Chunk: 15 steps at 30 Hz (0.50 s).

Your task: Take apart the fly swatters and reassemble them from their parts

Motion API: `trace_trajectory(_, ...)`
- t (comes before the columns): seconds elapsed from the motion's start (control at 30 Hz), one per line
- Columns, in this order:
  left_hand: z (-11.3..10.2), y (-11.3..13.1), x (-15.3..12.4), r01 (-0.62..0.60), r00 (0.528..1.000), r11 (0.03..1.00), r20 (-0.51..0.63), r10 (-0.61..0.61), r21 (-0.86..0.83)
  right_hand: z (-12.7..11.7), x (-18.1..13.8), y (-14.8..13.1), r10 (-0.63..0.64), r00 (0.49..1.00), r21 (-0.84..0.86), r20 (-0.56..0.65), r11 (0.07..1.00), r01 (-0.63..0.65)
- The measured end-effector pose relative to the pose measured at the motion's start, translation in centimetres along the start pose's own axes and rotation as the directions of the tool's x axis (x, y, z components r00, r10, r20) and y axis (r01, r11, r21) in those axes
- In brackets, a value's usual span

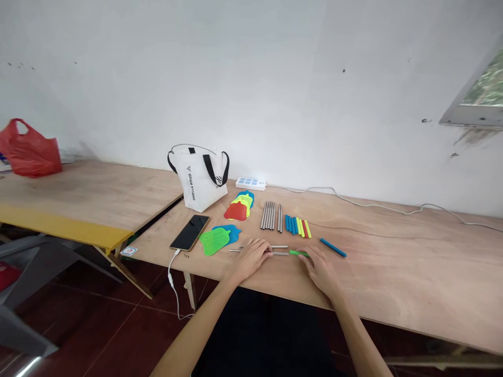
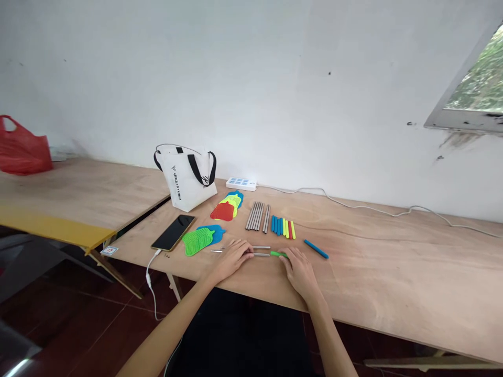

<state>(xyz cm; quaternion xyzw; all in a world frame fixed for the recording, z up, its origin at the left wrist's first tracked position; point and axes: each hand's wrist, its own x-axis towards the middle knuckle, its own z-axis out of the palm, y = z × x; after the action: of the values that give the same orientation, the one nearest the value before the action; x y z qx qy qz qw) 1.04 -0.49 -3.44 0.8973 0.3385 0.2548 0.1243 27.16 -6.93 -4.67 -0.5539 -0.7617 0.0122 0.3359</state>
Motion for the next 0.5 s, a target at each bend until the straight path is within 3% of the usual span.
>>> trace_trajectory(0.27, -0.1, -0.1, 0.0, -0.027, 1.0, 0.999, 0.004, 0.027, -0.02, 0.0, -0.1, -0.1, -0.021, 1.0, 0.001, 0.023, 1.0, 0.021)
trace_trajectory(0.5, 0.2, 0.5, -0.3, -0.052, 0.998, 0.988, 0.023, 0.056, -0.145, 1.1, 0.3, -2.2, -0.096, 0.991, 0.047, 0.089, 0.995, 0.092)
